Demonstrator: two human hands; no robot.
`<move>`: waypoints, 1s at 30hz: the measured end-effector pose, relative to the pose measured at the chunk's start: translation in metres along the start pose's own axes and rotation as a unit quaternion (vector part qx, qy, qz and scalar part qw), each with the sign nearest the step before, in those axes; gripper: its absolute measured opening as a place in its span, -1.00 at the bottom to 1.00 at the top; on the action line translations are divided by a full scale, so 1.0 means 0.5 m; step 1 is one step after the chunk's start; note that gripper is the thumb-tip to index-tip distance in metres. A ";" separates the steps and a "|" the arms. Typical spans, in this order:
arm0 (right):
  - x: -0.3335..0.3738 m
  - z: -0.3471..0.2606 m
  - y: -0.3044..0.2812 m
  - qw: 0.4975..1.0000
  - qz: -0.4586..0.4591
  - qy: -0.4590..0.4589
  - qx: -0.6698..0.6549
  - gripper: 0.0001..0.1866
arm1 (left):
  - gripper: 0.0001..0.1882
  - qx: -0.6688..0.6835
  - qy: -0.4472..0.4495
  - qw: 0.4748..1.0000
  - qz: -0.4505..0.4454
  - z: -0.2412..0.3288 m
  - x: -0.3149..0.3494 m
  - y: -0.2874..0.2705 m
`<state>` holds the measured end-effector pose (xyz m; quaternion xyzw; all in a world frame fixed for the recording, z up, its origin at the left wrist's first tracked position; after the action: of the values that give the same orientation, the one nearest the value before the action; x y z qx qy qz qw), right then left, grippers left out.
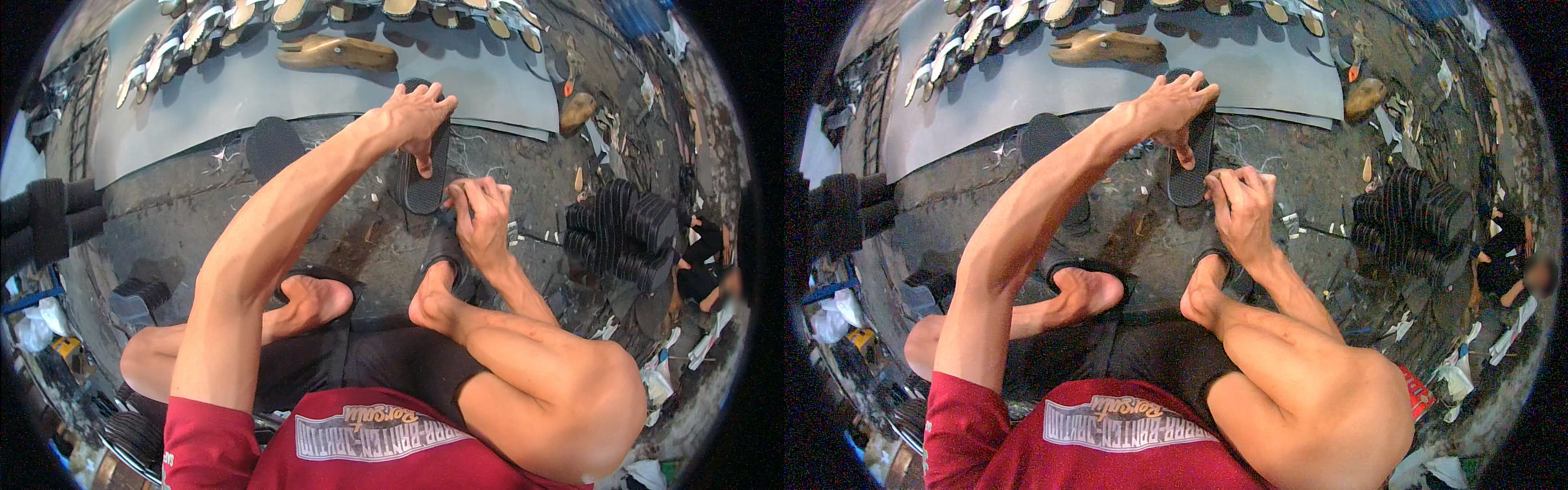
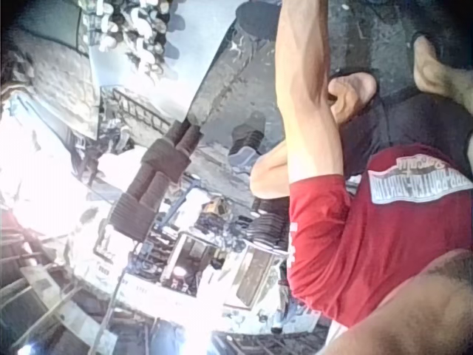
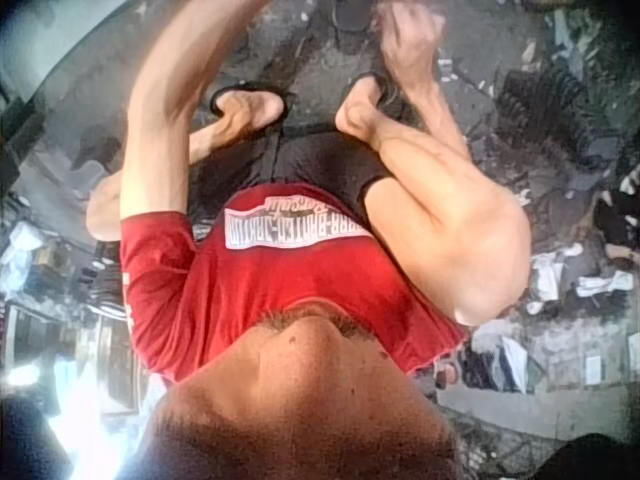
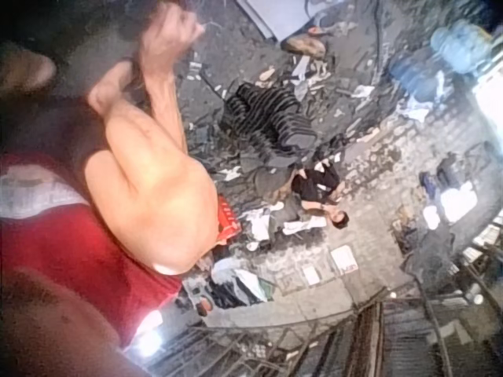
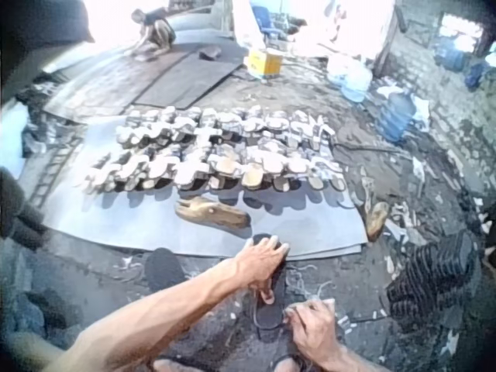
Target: The person sits on the floor and repeatedly wipes the surface of black shoe insoles with their hands. They handle the insoles one at a time, rubbing the surface, then stacking them into a pile.
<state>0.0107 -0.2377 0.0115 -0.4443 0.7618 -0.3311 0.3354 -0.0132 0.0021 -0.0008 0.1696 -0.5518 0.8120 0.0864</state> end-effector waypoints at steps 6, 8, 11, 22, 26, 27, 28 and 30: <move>0.016 0.002 -0.006 1.000 0.014 -0.014 0.008 -0.83 | 0.38 0.006 -0.001 1.000 0.017 -0.005 0.003 0.010; -0.004 0.017 -0.005 0.999 0.034 -0.007 0.025 -0.84 | 0.37 0.015 0.003 1.000 0.023 -0.010 0.007 0.010; -0.047 0.039 -0.007 0.997 0.071 0.022 0.020 -0.80 | 0.35 0.024 0.000 0.999 0.029 -0.015 0.012 0.014; -0.039 0.014 0.085 0.969 0.024 0.215 -0.118 -0.33 | 0.60 0.319 -0.098 0.834 0.440 0.139 0.192 0.296; -0.044 0.009 0.122 0.973 0.035 0.211 -0.093 -0.16 | 0.44 0.432 -0.118 0.765 0.464 0.207 0.159 0.360; -0.047 0.014 0.116 0.969 0.034 0.227 -0.092 -0.18 | 0.38 0.432 -0.139 0.772 0.445 0.213 0.159 0.356; -0.054 0.017 0.114 0.975 0.051 0.207 -0.056 -0.26 | 0.32 0.423 -0.150 0.775 0.445 0.214 0.158 0.350; -0.054 0.018 0.100 0.973 0.028 0.222 -0.052 -0.31 | 0.28 0.408 -0.161 0.780 0.447 0.210 0.180 0.342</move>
<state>0.0055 -0.1960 -0.0278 -0.3549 0.8454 -0.3723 0.1437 -0.1338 -0.1636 -0.0807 0.0515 -0.1882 0.8698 -0.4532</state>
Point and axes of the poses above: each hand's wrist, its own x-axis away from the middle knuckle, its own y-axis out of the palm, z = x × y, the point moved 1 cm from there along -x, towards the middle knuckle, and after that the axes turned 4 degrees about -x, right-handed, at the moved point
